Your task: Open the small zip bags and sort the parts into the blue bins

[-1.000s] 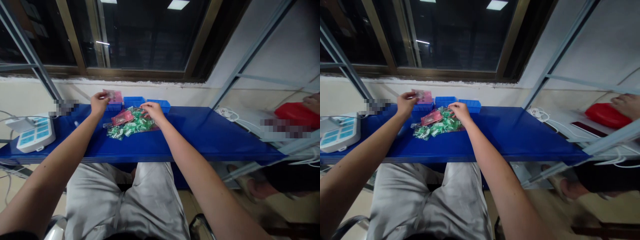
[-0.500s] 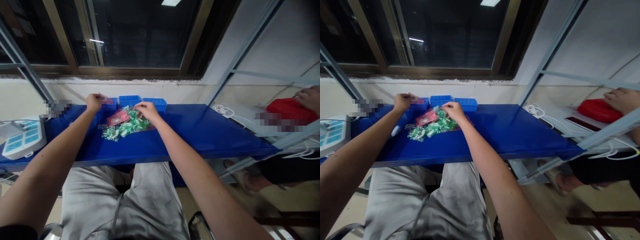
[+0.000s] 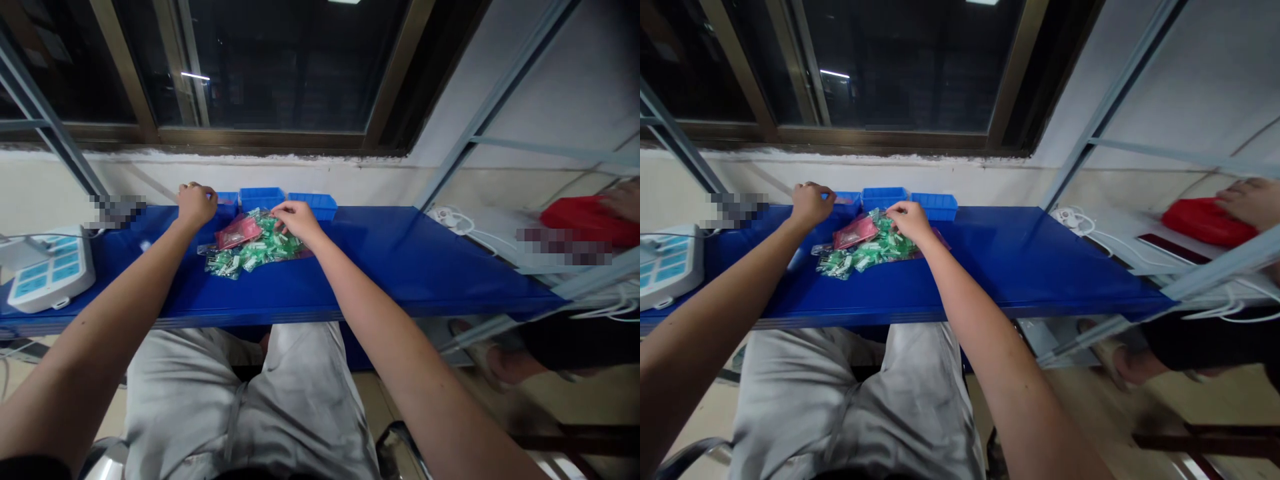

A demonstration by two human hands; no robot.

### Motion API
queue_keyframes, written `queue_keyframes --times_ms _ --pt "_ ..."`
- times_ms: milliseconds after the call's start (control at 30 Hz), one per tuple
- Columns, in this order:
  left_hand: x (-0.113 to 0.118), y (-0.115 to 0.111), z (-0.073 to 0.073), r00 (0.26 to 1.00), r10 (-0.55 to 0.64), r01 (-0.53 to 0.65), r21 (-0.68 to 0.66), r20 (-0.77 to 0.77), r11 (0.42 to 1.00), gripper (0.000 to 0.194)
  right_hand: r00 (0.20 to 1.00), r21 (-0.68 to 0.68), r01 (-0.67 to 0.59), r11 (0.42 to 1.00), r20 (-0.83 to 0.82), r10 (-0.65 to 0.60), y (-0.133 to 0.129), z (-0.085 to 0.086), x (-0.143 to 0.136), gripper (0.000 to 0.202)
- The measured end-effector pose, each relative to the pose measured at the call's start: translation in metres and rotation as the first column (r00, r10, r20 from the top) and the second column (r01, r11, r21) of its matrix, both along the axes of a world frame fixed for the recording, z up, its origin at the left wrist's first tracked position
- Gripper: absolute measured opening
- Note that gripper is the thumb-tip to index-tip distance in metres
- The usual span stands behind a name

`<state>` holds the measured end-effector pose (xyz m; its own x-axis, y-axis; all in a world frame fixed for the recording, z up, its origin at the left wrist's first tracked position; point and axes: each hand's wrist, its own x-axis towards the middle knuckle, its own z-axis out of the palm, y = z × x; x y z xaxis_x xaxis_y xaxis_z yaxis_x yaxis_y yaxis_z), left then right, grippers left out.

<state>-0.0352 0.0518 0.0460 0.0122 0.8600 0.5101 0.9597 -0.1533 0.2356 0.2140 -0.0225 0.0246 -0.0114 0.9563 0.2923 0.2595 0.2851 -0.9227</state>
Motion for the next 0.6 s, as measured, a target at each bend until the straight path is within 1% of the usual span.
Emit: queue_keyframes --times_ms 33,67,100,133,167,200,233,333,367,500,600 --pt "-0.001 -0.006 0.004 0.996 -0.082 0.082 -0.028 0.020 0.996 0.038 1.000 0.000 0.001 1.000 0.011 -0.001 -0.001 0.000 0.000 0.009" --pt "0.000 -0.012 0.008 0.981 -0.188 0.191 -0.085 0.046 0.978 0.036 1.000 0.001 0.000 1.000 0.022 0.000 -0.001 0.000 0.000 0.010" --pt "0.001 -0.019 0.012 0.949 -0.308 0.315 -0.155 0.068 0.937 0.035 1.000 0.002 -0.001 1.000 0.030 0.001 -0.001 -0.001 0.000 0.011" --pt "0.003 -0.026 0.014 0.905 -0.415 0.425 -0.223 0.090 0.878 0.034 0.999 0.003 -0.003 1.000 0.032 0.002 0.000 -0.002 0.000 0.012" --pt "0.006 -0.033 0.015 0.851 -0.516 0.521 -0.287 0.099 0.804 0.034 1.000 0.004 -0.005 1.000 0.027 0.005 0.001 -0.003 0.000 0.012" --pt "0.009 -0.040 0.015 0.808 -0.581 0.576 -0.330 0.093 0.748 0.035 1.000 0.003 -0.004 1.000 0.018 0.004 0.003 -0.005 0.000 0.012" --pt "0.013 -0.045 0.014 0.795 -0.601 0.585 -0.359 0.080 0.727 0.039 1.000 0.001 0.001 1.000 0.004 -0.001 0.005 -0.006 0.000 0.013" --pt "0.020 -0.054 0.008 0.825 -0.561 0.529 -0.437 0.064 0.728 0.053 1.000 -0.013 0.026 1.000 -0.018 -0.026 0.010 -0.010 0.000 0.013" --pt "0.021 -0.054 0.006 0.829 -0.553 0.523 -0.454 0.077 0.721 0.054 0.999 -0.016 0.033 0.999 -0.015 -0.033 0.011 -0.011 0.000 0.013" --pt "0.020 -0.053 0.001 0.811 -0.564 0.562 -0.472 0.155 0.680 0.051 0.999 0.000 0.036 0.999 -0.003 -0.036 0.010 -0.012 -0.001 0.012" --pt "0.020 -0.055 0.001 0.809 -0.569 0.572 -0.423 0.148 0.703 0.043 0.999 0.002 0.032 0.999 -0.007 -0.032 0.009 -0.013 -0.001 0.011"
